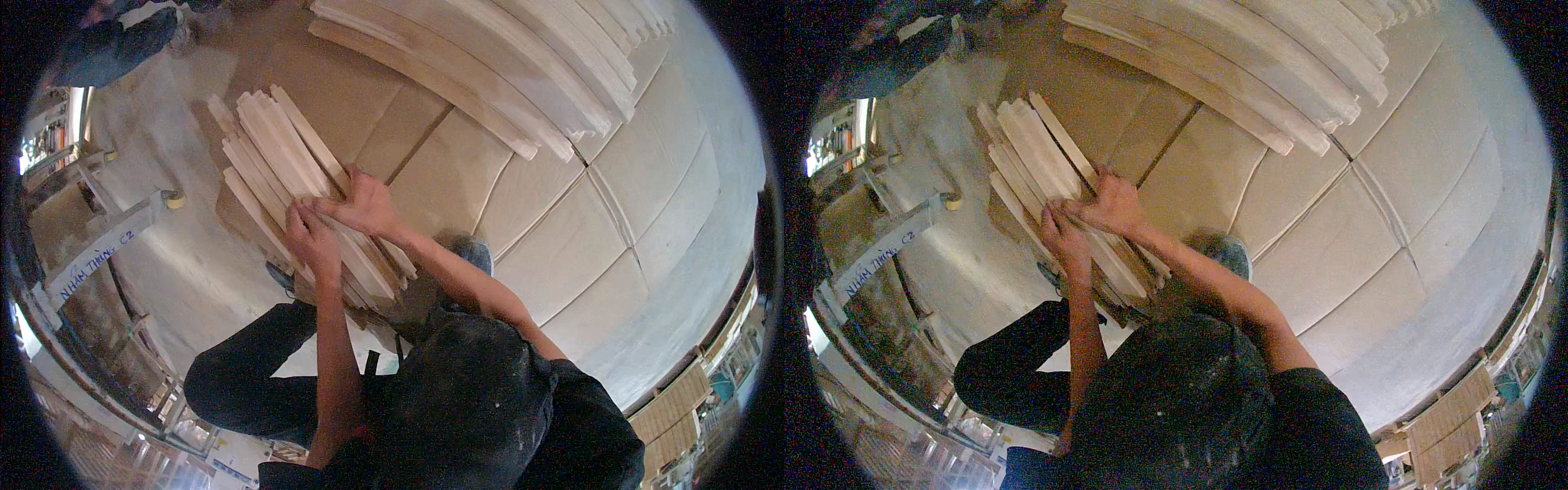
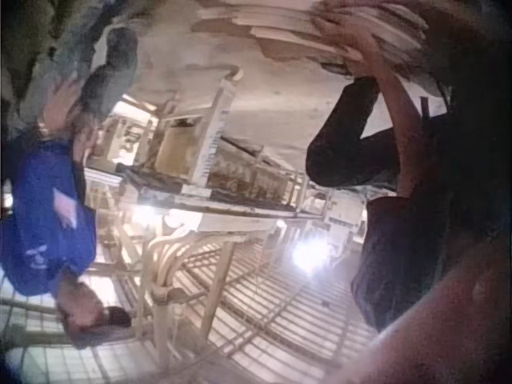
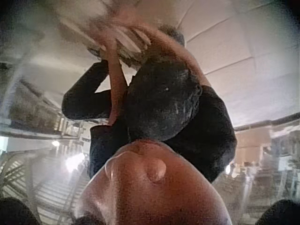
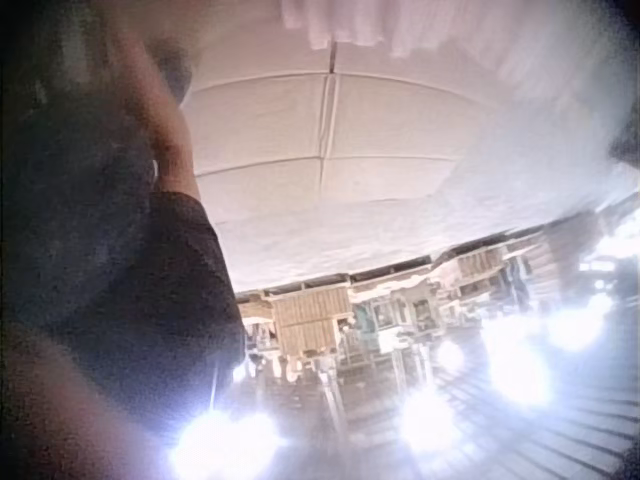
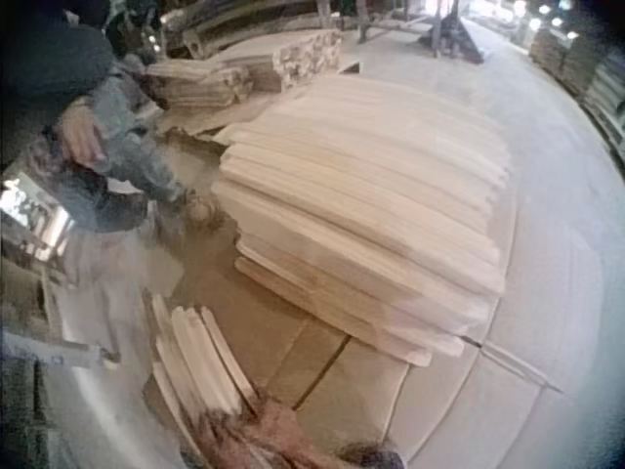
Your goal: The person sits on the floor and sorts wooden planks by hand, stacking them into neat piles. The person then stands, walks to a conveyor belt, and places the sorted planks onto the belt for further processing.
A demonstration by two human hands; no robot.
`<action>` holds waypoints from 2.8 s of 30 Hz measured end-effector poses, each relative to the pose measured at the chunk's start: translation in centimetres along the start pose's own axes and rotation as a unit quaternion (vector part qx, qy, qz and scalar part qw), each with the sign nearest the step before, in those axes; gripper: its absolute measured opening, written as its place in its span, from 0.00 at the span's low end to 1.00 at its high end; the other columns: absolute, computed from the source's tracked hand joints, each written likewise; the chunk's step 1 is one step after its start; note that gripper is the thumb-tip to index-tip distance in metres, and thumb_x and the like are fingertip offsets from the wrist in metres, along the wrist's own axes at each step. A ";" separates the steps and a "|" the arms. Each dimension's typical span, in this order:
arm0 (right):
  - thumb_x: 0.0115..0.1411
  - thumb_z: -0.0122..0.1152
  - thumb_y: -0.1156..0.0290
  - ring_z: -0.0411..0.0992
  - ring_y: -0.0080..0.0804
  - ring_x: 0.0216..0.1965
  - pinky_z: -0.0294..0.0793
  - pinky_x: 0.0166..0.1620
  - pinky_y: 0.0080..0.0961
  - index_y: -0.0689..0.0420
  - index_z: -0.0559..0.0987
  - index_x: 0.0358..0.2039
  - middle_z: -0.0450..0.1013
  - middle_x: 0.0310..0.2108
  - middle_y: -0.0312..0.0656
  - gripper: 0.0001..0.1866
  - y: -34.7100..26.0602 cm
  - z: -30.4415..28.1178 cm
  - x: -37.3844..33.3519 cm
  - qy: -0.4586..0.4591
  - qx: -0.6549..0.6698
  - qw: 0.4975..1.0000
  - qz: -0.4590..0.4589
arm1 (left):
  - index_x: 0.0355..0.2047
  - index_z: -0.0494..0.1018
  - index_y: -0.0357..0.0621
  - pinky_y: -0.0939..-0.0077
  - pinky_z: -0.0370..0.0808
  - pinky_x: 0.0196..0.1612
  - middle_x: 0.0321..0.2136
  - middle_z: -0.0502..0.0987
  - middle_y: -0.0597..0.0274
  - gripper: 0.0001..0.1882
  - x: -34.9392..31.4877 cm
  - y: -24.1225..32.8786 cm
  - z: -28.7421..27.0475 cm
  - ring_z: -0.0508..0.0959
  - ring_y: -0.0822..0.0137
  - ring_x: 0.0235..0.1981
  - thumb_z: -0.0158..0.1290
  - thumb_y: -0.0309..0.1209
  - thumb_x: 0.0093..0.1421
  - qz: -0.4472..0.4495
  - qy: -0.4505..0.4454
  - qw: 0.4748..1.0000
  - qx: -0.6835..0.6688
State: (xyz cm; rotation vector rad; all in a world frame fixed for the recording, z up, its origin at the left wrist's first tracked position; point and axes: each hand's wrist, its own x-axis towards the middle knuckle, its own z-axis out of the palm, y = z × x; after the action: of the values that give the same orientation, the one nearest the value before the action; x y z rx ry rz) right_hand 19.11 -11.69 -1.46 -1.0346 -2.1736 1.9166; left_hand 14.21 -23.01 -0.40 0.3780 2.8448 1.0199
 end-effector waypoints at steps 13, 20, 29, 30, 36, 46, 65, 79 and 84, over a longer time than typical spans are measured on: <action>0.46 0.65 0.48 0.74 0.37 0.35 0.71 0.38 0.34 0.66 0.72 0.41 0.74 0.33 0.56 0.34 0.9 -4.5 -0.7 -0.011 0.200 0.979 0.039 | 0.52 0.64 0.33 0.68 0.63 0.53 0.50 0.66 0.50 0.23 -1.1 8.3 3.8 0.69 0.58 0.49 0.44 0.38 0.63 -0.169 0.042 0.903 -0.392; 0.40 0.69 0.53 0.72 0.54 0.32 0.72 0.36 0.42 0.63 0.63 0.48 0.70 0.32 0.59 0.41 -4.1 -12.5 -1.0 0.042 -0.185 0.978 -0.082 | 0.53 0.64 0.37 0.69 0.65 0.51 0.48 0.69 0.59 0.26 0.5 11.2 3.9 0.69 0.65 0.48 0.44 0.45 0.63 -0.258 -0.195 0.749 -0.579; 0.42 0.67 0.53 0.67 0.55 0.46 0.74 0.38 0.46 0.58 0.58 0.56 0.62 0.49 0.58 0.44 4.0 -11.7 -1.0 0.115 -0.448 0.876 -0.134 | 0.58 0.57 0.42 0.57 0.57 0.58 0.58 0.59 0.54 0.37 2.1 6.6 5.1 0.57 0.49 0.59 0.60 0.29 0.48 0.246 -0.060 0.967 0.014; 0.43 0.67 0.52 0.66 0.55 0.48 0.74 0.39 0.46 0.57 0.58 0.56 0.62 0.49 0.58 0.44 3.8 -11.6 -1.2 0.105 -0.445 0.881 -0.123 | 0.60 0.56 0.52 0.51 0.51 0.61 0.61 0.53 0.53 0.44 3.9 7.3 4.2 0.50 0.47 0.62 0.63 0.30 0.42 0.329 -0.103 0.935 0.077; 0.52 0.60 0.55 0.68 0.51 0.45 0.73 0.40 0.41 0.55 0.67 0.50 0.68 0.43 0.52 0.28 2.2 -14.3 -0.4 0.017 -0.356 0.932 -0.061 | 0.63 0.49 0.65 0.49 0.48 0.63 0.62 0.51 0.53 0.56 14.1 8.6 4.2 0.50 0.48 0.63 0.68 0.37 0.35 0.475 -0.255 0.768 0.345; 0.53 0.60 0.57 0.68 0.50 0.44 0.71 0.45 0.41 0.53 0.71 0.47 0.70 0.42 0.48 0.23 5.8 -15.1 -1.2 0.153 -0.369 0.908 -0.124 | 0.61 0.53 0.63 0.55 0.57 0.61 0.57 0.62 0.54 0.51 17.3 10.5 6.0 0.60 0.52 0.59 0.66 0.30 0.36 0.531 -0.364 0.671 0.367; 0.36 0.73 0.74 0.65 0.38 0.50 0.72 0.49 0.34 0.54 0.57 0.56 0.64 0.49 0.48 0.47 6.4 -24.9 -13.5 0.177 0.196 0.963 0.042 | 0.57 0.58 0.42 0.69 0.61 0.59 0.52 0.67 0.55 0.46 26.8 13.7 0.4 0.66 0.61 0.55 0.66 0.33 0.36 0.212 -0.582 0.784 0.051; 0.57 0.62 0.59 0.70 0.32 0.43 0.68 0.46 0.26 0.73 0.61 0.53 0.73 0.36 0.53 0.35 2.4 -21.4 -9.6 0.548 0.122 0.826 0.050 | 0.54 0.63 0.35 0.63 0.58 0.58 0.53 0.65 0.51 0.30 21.6 21.5 7.7 0.64 0.57 0.54 0.50 0.45 0.58 -0.022 -0.053 0.981 -0.185; 0.65 0.44 0.55 0.60 0.24 0.29 0.63 0.33 0.23 0.67 0.67 0.41 0.65 0.27 0.39 0.23 2.1 -20.0 -6.9 0.479 0.169 0.860 0.037 | 0.58 0.58 0.40 0.64 0.60 0.57 0.54 0.63 0.55 0.34 26.1 18.4 13.5 0.62 0.58 0.55 0.41 0.53 0.60 0.000 -0.107 0.838 -0.535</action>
State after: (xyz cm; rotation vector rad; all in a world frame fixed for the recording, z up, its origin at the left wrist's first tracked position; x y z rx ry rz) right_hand 34.62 1.87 3.71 -1.5385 -1.1996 1.2528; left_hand -4.98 5.82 0.68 0.3184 1.6658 2.1350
